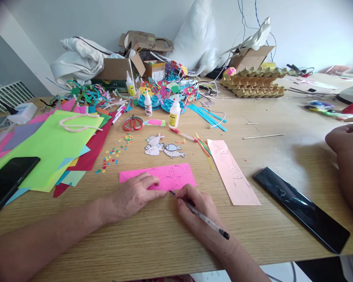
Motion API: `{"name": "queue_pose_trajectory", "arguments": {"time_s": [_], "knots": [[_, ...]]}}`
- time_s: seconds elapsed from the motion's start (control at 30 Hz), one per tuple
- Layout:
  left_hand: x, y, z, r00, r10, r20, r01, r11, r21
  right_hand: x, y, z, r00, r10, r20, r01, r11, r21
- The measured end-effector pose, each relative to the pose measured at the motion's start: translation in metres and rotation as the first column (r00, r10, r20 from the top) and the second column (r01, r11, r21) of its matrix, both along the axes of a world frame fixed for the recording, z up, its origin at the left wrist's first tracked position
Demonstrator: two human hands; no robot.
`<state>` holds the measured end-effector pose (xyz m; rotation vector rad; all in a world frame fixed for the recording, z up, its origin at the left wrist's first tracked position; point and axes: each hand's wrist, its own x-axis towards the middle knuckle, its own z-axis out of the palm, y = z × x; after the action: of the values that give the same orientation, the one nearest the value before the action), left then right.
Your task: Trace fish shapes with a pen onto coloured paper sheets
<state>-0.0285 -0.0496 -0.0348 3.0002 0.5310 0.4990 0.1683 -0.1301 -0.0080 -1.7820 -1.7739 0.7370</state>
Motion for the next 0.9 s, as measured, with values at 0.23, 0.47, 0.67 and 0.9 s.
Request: {"name": "queue_pose_trajectory", "arguments": {"time_s": [0.23,0.47,0.67,0.9], "knots": [[0.0000,0.0000,0.0000,1.000,0.001,0.008,-0.001,1.000,0.008,0.0036,-0.0012,-0.0036,1.000,-0.009,-0.021,0.009,1.000,0.019],[-0.0002,-0.0002,-0.0009,1.000,0.006,0.001,-0.006,1.000,0.009,0.0022,0.0006,-0.0009,1.000,0.009,-0.020,-0.009,1.000,-0.013],[0.0000,-0.0003,0.0004,1.000,0.001,-0.001,-0.001,1.000,0.000,0.0020,0.0000,-0.0017,1.000,0.002,-0.018,-0.003,1.000,-0.014],[-0.0005,-0.0001,-0.0008,1.000,0.003,0.013,-0.003,1.000,0.008,0.0024,-0.0001,-0.0014,1.000,-0.017,-0.013,0.017,1.000,-0.012]]}}
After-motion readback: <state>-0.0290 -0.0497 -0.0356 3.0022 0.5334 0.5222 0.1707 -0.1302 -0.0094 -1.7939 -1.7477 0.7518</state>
